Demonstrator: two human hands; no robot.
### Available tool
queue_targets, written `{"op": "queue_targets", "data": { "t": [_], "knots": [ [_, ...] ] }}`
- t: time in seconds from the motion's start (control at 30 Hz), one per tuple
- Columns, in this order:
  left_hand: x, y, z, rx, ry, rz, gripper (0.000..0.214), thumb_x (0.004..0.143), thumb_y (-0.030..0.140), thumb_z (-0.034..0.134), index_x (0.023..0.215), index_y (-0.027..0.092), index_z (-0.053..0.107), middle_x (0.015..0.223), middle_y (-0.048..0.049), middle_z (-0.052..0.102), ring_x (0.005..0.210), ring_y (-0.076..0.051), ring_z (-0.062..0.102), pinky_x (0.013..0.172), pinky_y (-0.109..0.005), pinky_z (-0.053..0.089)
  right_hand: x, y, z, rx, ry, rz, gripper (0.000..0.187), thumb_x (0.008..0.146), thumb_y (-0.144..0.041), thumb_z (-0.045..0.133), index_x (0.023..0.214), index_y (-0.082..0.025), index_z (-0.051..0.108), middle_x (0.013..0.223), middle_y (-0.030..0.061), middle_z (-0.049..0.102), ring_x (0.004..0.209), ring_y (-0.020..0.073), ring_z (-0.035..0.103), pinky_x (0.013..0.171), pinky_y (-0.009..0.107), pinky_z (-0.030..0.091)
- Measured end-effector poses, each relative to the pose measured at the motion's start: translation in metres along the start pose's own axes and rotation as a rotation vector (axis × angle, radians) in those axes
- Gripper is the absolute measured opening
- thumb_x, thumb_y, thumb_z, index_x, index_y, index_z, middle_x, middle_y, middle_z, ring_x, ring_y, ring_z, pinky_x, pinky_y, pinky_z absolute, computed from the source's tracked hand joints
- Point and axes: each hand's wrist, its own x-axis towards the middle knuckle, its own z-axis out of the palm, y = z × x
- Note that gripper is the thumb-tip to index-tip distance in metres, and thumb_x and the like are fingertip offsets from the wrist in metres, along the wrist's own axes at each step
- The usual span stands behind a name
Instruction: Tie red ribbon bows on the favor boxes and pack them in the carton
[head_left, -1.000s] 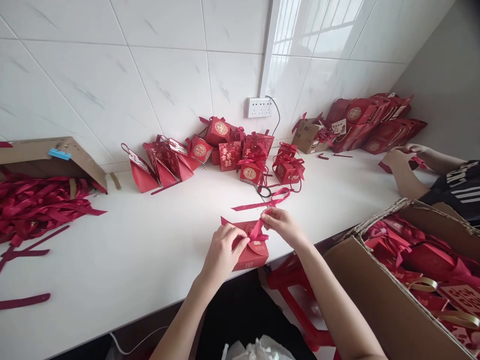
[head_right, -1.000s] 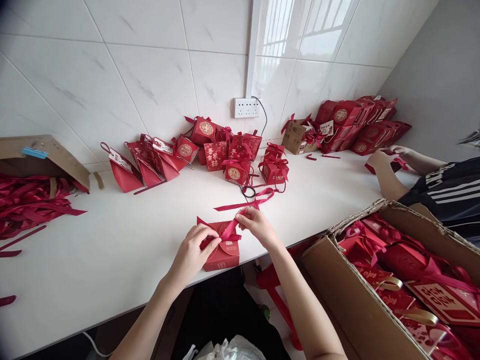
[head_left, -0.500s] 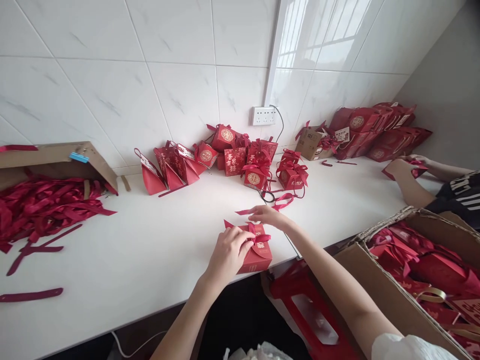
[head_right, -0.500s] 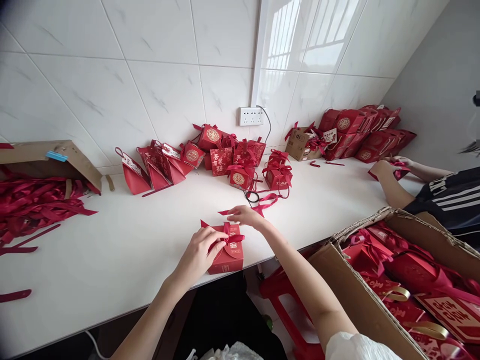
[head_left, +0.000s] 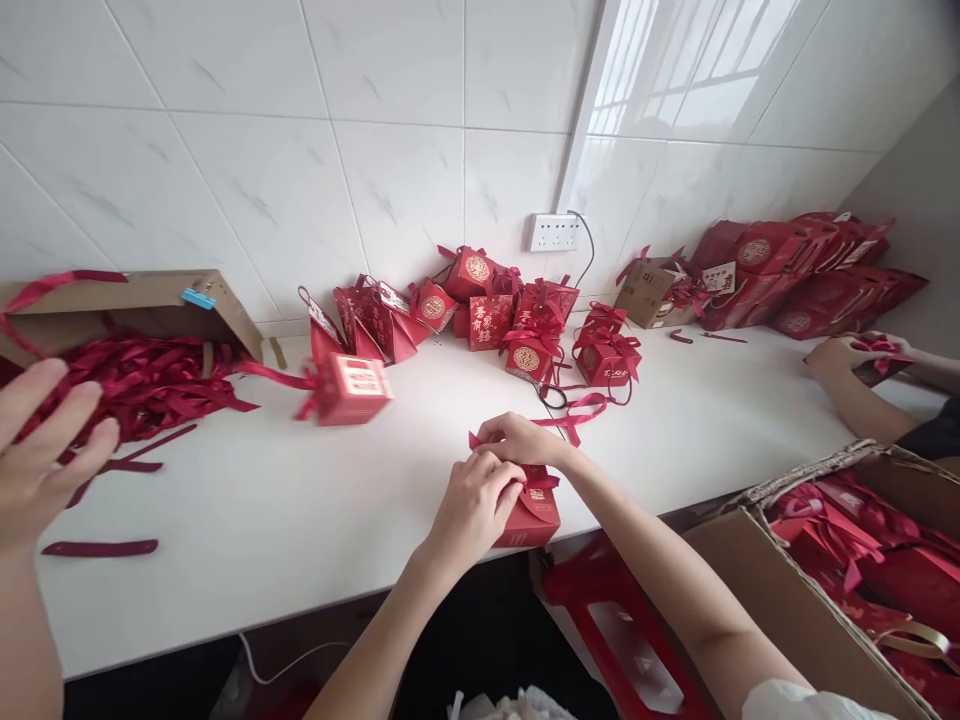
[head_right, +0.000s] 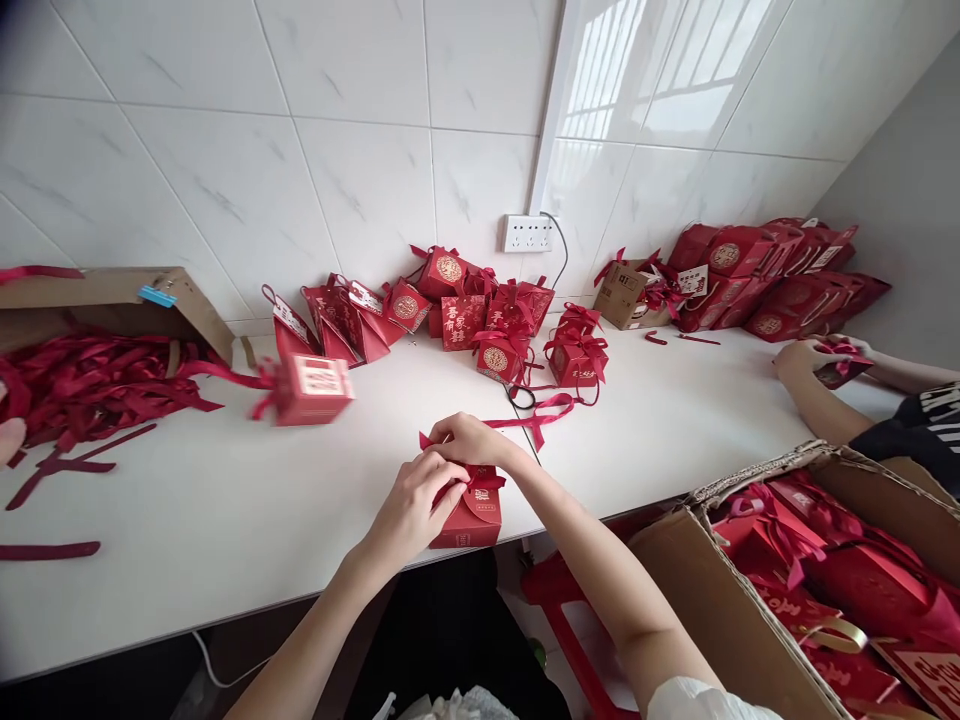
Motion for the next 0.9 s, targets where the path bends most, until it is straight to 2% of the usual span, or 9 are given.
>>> {"op": "queue_targets", "data": {
  "t": [0.13,0.2,0.27,0.33,0.43,0.53,0.7,0.83,0.9],
  "knots": [
    [-0.001,-0.002,0.002,0.002,0.012,0.003,0.014,0.088,0.018,0.048,0.090,0.022,0.061,0.083,-0.0013,0.058,0.081,-0.017,0.057,0.077,-0.034,0.047,-0.004,0.008,-0.001,-0.007,0.118,0.019,0.015,0.076,-0.027,0.058,0.067,-0.017,0.064,0.068,0.0006,0.066,0.064,0.0133,0.057,0.061,0.025,0.045],
    [-0.002,-0.002,0.003,-0.012,0.010,-0.008,0.011,0.088,0.018,0.050,0.089,0.022,0.061,0.085,-0.0011,0.059,0.081,-0.017,0.057,0.077,-0.034,0.047,-0.011,0.015,-0.006,0.027,0.167,0.004,0.019,0.078,-0.035,0.059,0.077,-0.017,0.066,0.080,0.0033,0.069,0.075,0.0158,0.061,0.071,0.028,0.048],
    [-0.002,-0.002,0.002,-0.027,-0.001,-0.015,0.009,0.087,0.018,0.051,0.087,0.021,0.060,0.085,-0.0009,0.061,0.079,-0.016,0.057,0.076,-0.034,0.047,-0.023,0.025,-0.013,0.114,0.249,-0.012,0.035,0.079,-0.047,0.058,0.096,-0.017,0.064,0.099,0.0072,0.068,0.092,0.0195,0.062,0.082,0.032,0.048],
    [-0.001,-0.002,0.001,-0.041,-0.007,-0.015,0.009,0.087,0.019,0.051,0.087,0.021,0.059,0.085,-0.0006,0.061,0.078,-0.016,0.057,0.076,-0.033,0.047,-0.036,0.035,-0.020,0.202,0.334,0.046,0.053,0.078,-0.061,0.053,0.106,-0.017,0.062,0.108,0.0106,0.065,0.101,0.0231,0.060,0.086,0.036,0.047],
    [-0.001,-0.002,0.000,-0.061,-0.003,-0.011,0.009,0.088,0.019,0.051,0.087,0.021,0.059,0.083,-0.0001,0.062,0.077,-0.015,0.058,0.075,-0.033,0.047,-0.052,0.046,-0.021,0.282,0.317,0.213,0.062,0.076,-0.071,0.047,0.090,-0.014,0.065,0.093,0.0110,0.067,0.090,0.0242,0.062,0.080,0.038,0.047],
    [0.000,-0.002,-0.001,-0.075,-0.004,-0.013,0.009,0.087,0.020,0.051,0.086,0.021,0.059,0.083,0.0000,0.063,0.078,-0.015,0.059,0.076,-0.033,0.047,-0.056,0.047,-0.010,0.363,0.275,0.232,0.054,0.072,-0.066,0.055,0.080,-0.014,0.063,0.077,0.0049,0.064,0.075,0.0186,0.061,0.073,0.034,0.046],
    [-0.001,-0.002,-0.001,-0.070,-0.001,-0.013,0.009,0.087,0.020,0.050,0.085,0.021,0.059,0.083,0.0000,0.063,0.078,-0.016,0.060,0.075,-0.033,0.048,-0.046,0.039,0.003,0.546,0.334,0.172,0.044,0.068,-0.047,0.068,0.098,-0.016,0.057,0.063,-0.0050,0.055,0.057,0.0104,0.050,0.056,0.025,0.040],
    [-0.001,-0.002,-0.001,-0.050,-0.013,-0.023,0.008,0.087,0.020,0.051,0.083,0.021,0.058,0.083,-0.0004,0.062,0.077,-0.016,0.058,0.075,-0.034,0.048,-0.035,0.036,0.001,0.566,0.323,0.152,0.043,0.066,-0.043,0.070,0.097,-0.018,0.055,0.061,-0.0065,0.052,0.053,0.0089,0.049,0.052,0.023,0.037],
    [-0.002,-0.002,-0.001,-0.047,-0.011,-0.024,0.008,0.087,0.019,0.052,0.083,0.020,0.059,0.083,-0.0004,0.062,0.077,-0.016,0.058,0.076,-0.034,0.048,-0.028,0.037,-0.002,0.533,0.275,0.152,0.045,0.065,-0.045,0.070,0.098,-0.018,0.055,0.062,-0.0067,0.052,0.054,0.0084,0.048,0.052,0.023,0.037]
  ]
}}
